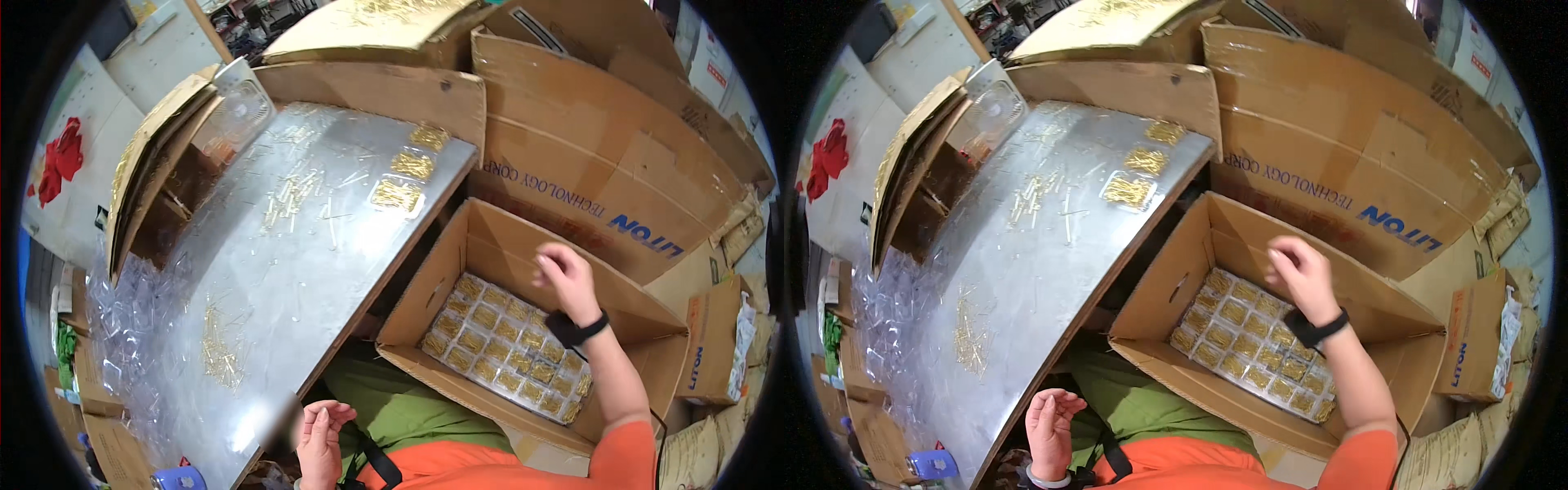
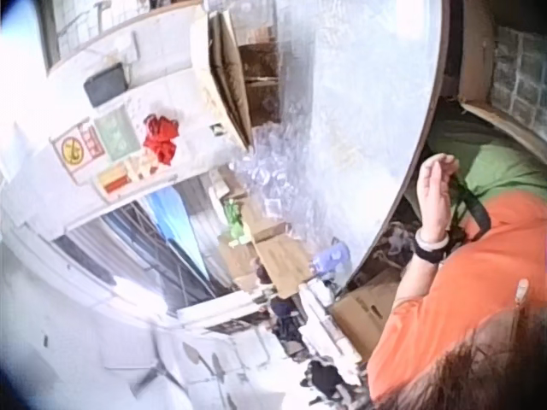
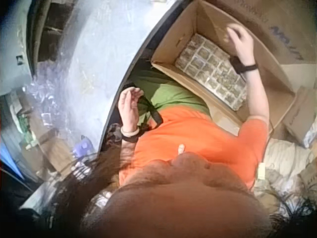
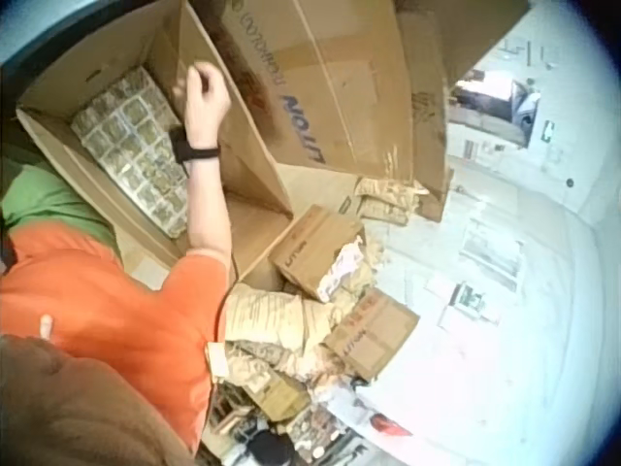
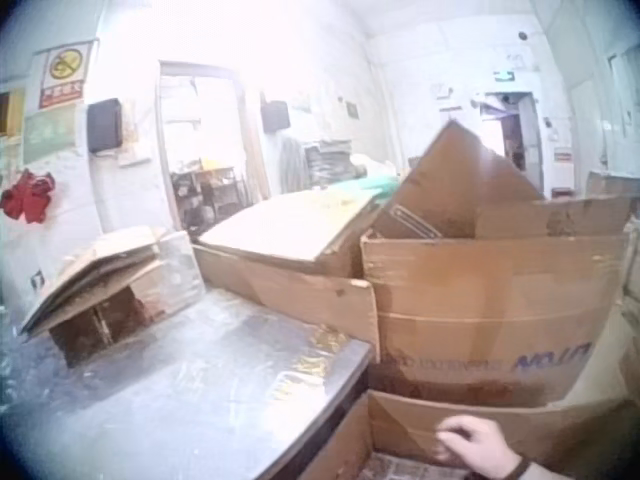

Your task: Sorting and packing small gold components into cases and then into a cardboard shipping box.

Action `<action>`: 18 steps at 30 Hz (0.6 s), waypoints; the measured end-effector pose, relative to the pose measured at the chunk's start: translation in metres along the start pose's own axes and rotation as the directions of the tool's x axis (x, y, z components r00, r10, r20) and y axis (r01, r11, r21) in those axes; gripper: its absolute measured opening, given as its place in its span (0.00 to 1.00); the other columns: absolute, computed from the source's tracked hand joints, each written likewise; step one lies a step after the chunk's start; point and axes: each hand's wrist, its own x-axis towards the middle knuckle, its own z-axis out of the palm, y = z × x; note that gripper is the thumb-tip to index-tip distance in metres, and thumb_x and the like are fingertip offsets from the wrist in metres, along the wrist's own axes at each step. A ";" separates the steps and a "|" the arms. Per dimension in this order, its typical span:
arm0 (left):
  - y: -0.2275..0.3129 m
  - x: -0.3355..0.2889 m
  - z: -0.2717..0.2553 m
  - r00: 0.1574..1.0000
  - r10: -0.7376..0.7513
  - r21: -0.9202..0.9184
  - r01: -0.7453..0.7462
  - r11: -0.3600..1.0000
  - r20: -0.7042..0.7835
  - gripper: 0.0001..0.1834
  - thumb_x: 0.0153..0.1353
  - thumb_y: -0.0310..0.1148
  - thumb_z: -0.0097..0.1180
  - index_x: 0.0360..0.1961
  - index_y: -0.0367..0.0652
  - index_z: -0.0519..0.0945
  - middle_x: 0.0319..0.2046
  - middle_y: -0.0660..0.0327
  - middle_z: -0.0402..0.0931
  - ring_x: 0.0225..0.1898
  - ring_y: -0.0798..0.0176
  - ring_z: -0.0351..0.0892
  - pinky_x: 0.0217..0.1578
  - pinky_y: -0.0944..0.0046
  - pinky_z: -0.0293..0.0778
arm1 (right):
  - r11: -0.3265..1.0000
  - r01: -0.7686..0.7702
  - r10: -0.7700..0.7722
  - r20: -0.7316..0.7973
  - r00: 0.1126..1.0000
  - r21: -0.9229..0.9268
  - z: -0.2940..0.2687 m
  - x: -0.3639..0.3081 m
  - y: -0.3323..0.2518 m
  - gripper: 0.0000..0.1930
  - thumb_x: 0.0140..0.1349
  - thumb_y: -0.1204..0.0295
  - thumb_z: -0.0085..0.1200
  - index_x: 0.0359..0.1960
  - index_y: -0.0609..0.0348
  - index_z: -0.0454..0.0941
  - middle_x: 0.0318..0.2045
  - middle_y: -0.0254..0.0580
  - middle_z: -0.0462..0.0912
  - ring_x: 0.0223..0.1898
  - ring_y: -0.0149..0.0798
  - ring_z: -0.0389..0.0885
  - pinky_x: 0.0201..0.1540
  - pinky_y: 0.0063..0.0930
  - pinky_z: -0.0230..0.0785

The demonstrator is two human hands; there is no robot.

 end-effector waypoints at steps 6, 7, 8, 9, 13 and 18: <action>0.011 -0.016 -0.026 0.995 0.077 -0.088 -0.082 0.993 -0.058 0.11 0.76 0.33 0.48 0.46 0.35 0.77 0.40 0.53 0.83 0.41 0.56 0.84 0.50 0.54 0.80 | 0.973 -0.141 0.106 0.191 0.976 0.183 0.111 0.103 -0.053 0.13 0.70 0.71 0.57 0.49 0.70 0.79 0.37 0.44 0.84 0.34 0.33 0.85 0.38 0.26 0.84; 0.011 -0.019 -0.033 0.993 0.091 -0.099 -0.099 0.990 -0.080 0.11 0.76 0.33 0.48 0.46 0.35 0.77 0.39 0.53 0.83 0.41 0.56 0.84 0.50 0.54 0.80 | 0.978 -0.163 0.139 0.175 0.975 0.130 0.127 0.110 -0.057 0.13 0.69 0.71 0.58 0.46 0.71 0.79 0.36 0.45 0.84 0.32 0.35 0.85 0.36 0.26 0.84; 0.011 -0.022 -0.040 0.990 0.101 -0.108 -0.112 0.988 -0.102 0.11 0.76 0.33 0.48 0.46 0.35 0.77 0.39 0.53 0.83 0.41 0.56 0.84 0.49 0.54 0.80 | 0.977 -0.174 0.155 0.150 0.976 0.126 0.139 0.117 -0.054 0.13 0.68 0.70 0.59 0.44 0.72 0.79 0.36 0.47 0.84 0.30 0.36 0.86 0.34 0.26 0.84; 0.011 -0.025 -0.048 0.987 0.109 -0.116 -0.124 0.986 -0.122 0.11 0.76 0.33 0.48 0.46 0.35 0.78 0.38 0.53 0.83 0.41 0.57 0.84 0.49 0.54 0.80 | 0.971 -0.205 0.184 0.157 0.970 0.124 0.146 0.122 -0.054 0.13 0.68 0.70 0.59 0.42 0.72 0.78 0.35 0.47 0.84 0.30 0.37 0.86 0.34 0.26 0.84; 0.003 -0.037 -0.075 0.973 0.094 -0.174 -0.132 0.976 -0.211 0.11 0.76 0.33 0.48 0.45 0.36 0.78 0.36 0.54 0.83 0.39 0.58 0.84 0.48 0.55 0.81 | 0.965 -0.237 0.221 0.135 0.966 0.115 0.164 0.129 -0.049 0.12 0.66 0.73 0.59 0.42 0.74 0.77 0.32 0.49 0.83 0.29 0.41 0.87 0.31 0.31 0.85; -0.004 -0.044 -0.092 0.966 0.061 -0.207 -0.115 0.972 -0.252 0.10 0.76 0.32 0.48 0.43 0.36 0.78 0.36 0.55 0.82 0.38 0.59 0.84 0.47 0.56 0.81 | 0.964 -0.231 0.220 0.096 0.971 0.130 0.169 0.123 -0.049 0.09 0.66 0.75 0.59 0.41 0.70 0.77 0.33 0.45 0.83 0.31 0.39 0.86 0.32 0.31 0.85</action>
